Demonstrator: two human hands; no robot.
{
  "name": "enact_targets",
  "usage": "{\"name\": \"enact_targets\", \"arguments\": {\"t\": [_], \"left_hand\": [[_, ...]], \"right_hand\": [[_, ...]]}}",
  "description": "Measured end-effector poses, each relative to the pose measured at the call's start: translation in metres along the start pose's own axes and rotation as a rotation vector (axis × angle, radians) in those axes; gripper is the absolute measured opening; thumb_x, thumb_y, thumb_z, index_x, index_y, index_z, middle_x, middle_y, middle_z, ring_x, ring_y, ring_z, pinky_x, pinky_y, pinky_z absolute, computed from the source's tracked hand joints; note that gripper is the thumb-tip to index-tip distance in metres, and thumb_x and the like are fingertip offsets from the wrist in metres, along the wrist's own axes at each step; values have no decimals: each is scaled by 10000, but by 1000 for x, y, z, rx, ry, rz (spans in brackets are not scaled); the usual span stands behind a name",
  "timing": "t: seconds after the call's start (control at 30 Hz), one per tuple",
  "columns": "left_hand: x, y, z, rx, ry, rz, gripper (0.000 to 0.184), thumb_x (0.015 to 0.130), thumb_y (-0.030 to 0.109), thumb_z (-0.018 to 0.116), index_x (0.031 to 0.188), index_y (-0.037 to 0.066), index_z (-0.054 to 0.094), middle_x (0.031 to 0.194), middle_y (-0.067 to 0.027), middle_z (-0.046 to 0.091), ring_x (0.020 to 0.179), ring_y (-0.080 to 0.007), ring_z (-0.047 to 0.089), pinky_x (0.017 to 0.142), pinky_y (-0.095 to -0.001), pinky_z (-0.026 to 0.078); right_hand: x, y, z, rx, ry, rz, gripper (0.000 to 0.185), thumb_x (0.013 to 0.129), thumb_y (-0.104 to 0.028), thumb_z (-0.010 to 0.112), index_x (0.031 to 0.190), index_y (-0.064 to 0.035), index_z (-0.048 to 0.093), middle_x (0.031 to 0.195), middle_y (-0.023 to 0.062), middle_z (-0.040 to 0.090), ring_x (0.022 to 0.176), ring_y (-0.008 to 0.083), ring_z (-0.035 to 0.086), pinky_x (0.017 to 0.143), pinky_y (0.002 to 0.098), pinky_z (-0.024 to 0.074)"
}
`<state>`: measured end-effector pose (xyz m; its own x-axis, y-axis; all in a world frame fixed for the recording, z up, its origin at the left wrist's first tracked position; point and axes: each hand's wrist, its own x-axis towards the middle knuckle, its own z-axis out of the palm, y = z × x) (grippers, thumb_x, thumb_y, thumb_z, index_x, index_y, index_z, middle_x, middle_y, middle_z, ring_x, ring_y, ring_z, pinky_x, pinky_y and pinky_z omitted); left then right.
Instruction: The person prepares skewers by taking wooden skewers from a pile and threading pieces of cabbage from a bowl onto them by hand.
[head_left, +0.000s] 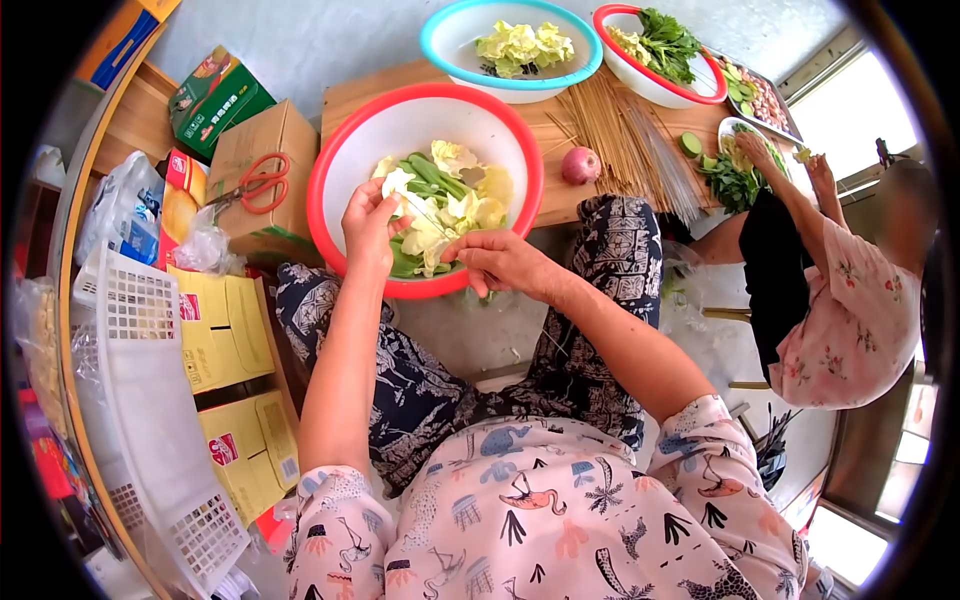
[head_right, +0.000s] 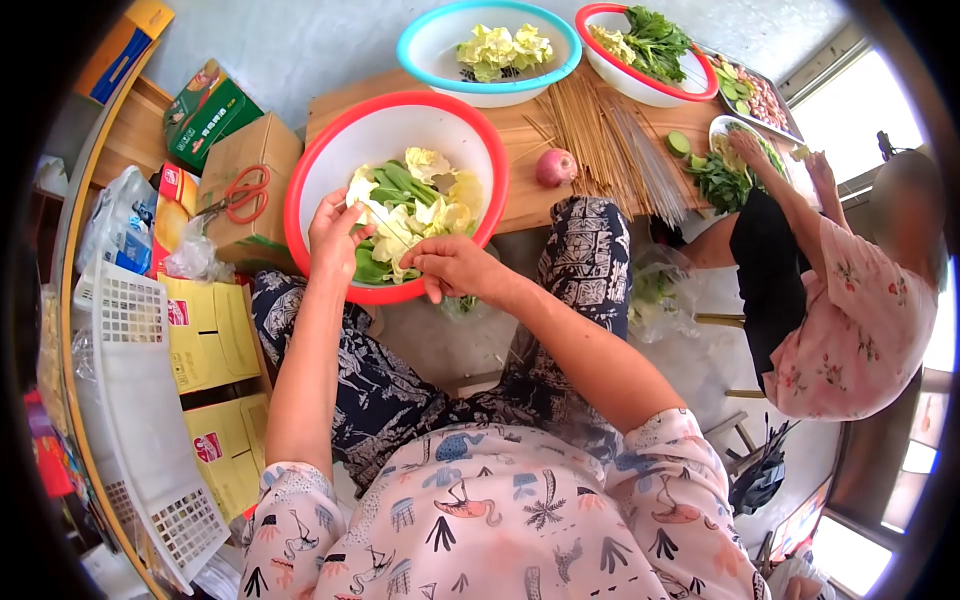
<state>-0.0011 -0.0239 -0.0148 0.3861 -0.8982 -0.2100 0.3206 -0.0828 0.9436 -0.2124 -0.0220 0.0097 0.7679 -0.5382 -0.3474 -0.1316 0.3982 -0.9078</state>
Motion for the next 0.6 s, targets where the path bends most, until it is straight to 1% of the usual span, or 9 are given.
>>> {"name": "enact_targets", "arguments": {"t": [0.03,0.1,0.33,0.6], "left_hand": [[0,0,0,-2,4,-1,217,843,12,570,1056,40,541,954,-32,592,811,-103,580,602,-227,520],[-1,0,1,-2,-22,-3,258,867,56,571,1115,40,504,985,-41,569,869,-129,575,666,-264,522],[5,-2,-2,-33,24,-13,220,881,73,567,1093,17,551,1004,-52,583,875,-131,583,669,-265,526],[4,-2,-2,-56,17,-25,215,877,82,581,1079,12,559,981,-52,606,823,-131,601,651,-250,531]], "right_hand": [[0,-1,1,-5,10,15,254,930,-156,432,1102,-25,564,553,-3,526,471,35,441,435,186,300],[2,-1,1,-11,18,30,256,929,-154,430,1103,-23,565,554,-3,527,470,36,442,435,186,300],[-1,-4,2,-3,38,53,260,916,-149,433,1088,-18,577,542,1,519,460,41,429,431,191,293],[-1,-3,1,-12,34,49,260,910,-146,438,1084,-19,583,530,4,514,446,46,414,423,197,282]]}}
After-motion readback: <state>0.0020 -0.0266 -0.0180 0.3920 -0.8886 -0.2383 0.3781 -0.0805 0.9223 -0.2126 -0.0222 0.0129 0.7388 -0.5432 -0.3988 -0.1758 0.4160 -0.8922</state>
